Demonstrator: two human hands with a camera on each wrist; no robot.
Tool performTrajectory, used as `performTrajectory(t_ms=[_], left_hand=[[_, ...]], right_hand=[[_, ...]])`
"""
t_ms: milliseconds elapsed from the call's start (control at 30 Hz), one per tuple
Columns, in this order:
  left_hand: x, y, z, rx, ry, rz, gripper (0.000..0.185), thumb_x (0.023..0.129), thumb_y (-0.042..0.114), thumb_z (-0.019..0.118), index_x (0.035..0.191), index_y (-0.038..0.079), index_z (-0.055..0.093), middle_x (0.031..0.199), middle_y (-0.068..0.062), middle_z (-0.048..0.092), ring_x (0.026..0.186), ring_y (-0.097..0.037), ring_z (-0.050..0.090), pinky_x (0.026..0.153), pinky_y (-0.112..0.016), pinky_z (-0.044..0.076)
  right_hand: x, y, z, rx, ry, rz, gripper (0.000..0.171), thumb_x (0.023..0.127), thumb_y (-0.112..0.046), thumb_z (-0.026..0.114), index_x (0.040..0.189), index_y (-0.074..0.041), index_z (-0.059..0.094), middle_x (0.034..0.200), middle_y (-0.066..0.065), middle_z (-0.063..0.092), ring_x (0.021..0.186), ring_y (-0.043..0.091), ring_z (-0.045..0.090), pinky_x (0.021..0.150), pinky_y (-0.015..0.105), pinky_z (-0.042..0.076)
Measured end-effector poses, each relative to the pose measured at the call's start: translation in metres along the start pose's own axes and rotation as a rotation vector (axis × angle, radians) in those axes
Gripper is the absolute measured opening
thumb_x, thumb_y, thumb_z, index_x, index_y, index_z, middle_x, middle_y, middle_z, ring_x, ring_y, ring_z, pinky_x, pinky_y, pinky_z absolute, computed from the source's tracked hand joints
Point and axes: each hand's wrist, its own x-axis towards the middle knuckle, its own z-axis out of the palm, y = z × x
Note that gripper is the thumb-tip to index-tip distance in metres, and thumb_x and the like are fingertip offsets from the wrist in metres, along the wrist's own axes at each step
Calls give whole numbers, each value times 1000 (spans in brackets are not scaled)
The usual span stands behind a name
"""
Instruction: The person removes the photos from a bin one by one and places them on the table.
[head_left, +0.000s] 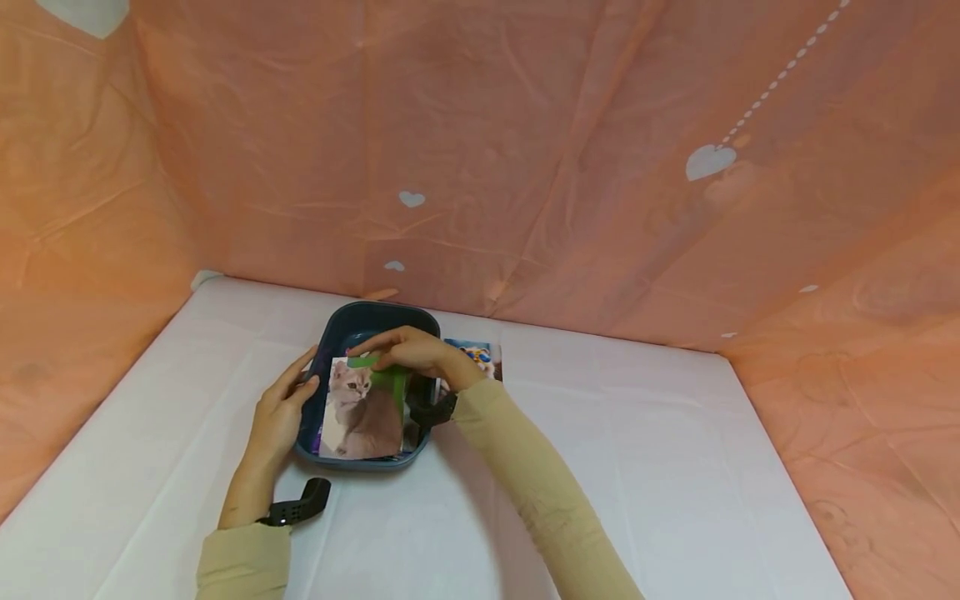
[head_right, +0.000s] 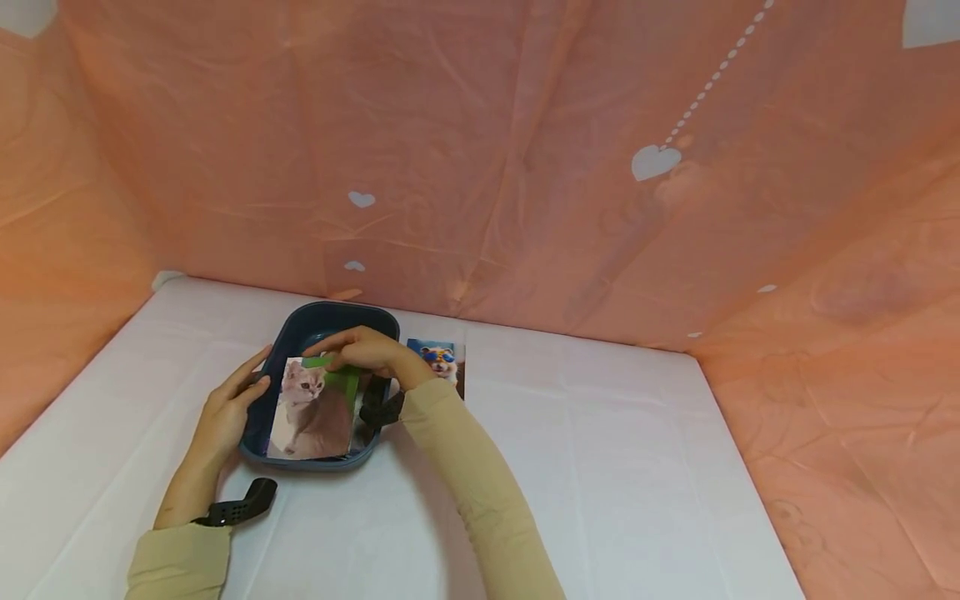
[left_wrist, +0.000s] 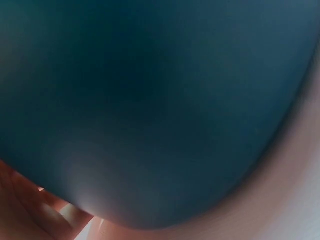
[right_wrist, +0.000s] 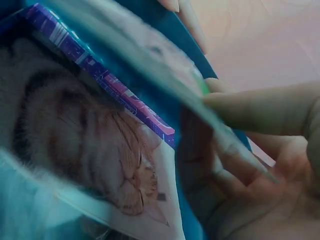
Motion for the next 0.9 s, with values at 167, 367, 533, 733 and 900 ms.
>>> performTrajectory(t_ms=[167, 367, 533, 733, 900], left_hand=[[0, 0, -1, 14, 11, 8, 49, 102, 28, 42, 150, 23, 33, 150, -23, 35, 134, -38, 34, 111, -58, 22], [-1, 1, -4, 8, 8, -11, 49, 103, 28, 40, 151, 23, 32, 151, -24, 32, 135, -39, 33, 111, -58, 23], [-1, -1, -6, -2, 11, -24, 49, 103, 27, 38, 151, 23, 30, 150, -25, 32, 133, -39, 33, 111, -57, 24], [0, -3, -8, -24, 15, -25, 49, 103, 27, 38, 151, 25, 30, 149, -24, 34, 131, -38, 33, 110, -57, 24], [-1, -2, -10, -24, 15, -18, 50, 103, 27, 39, 151, 22, 29, 151, -24, 32, 134, -38, 32, 110, -58, 23]], right_hand=[[-5, 1, -2, 44, 57, -59, 30, 91, -5, 62, 121, -8, 68, 127, 0, 63, 107, 8, 58, 80, 24, 51], [-12, 3, -5, 91, 99, -102, 30, 91, -9, 63, 121, -6, 67, 125, 1, 64, 107, 9, 60, 89, 26, 50], [-20, 6, -7, 146, 151, -111, 30, 91, -13, 64, 121, -7, 67, 125, 0, 64, 99, 10, 62, 82, 25, 51], [-33, 12, -15, 180, 241, -107, 30, 92, -14, 64, 121, -8, 67, 126, 1, 63, 88, 9, 62, 70, 23, 50], [-43, 19, -25, 241, 286, -104, 32, 93, -12, 62, 125, -6, 64, 126, 5, 61, 86, 8, 60, 70, 23, 49]])
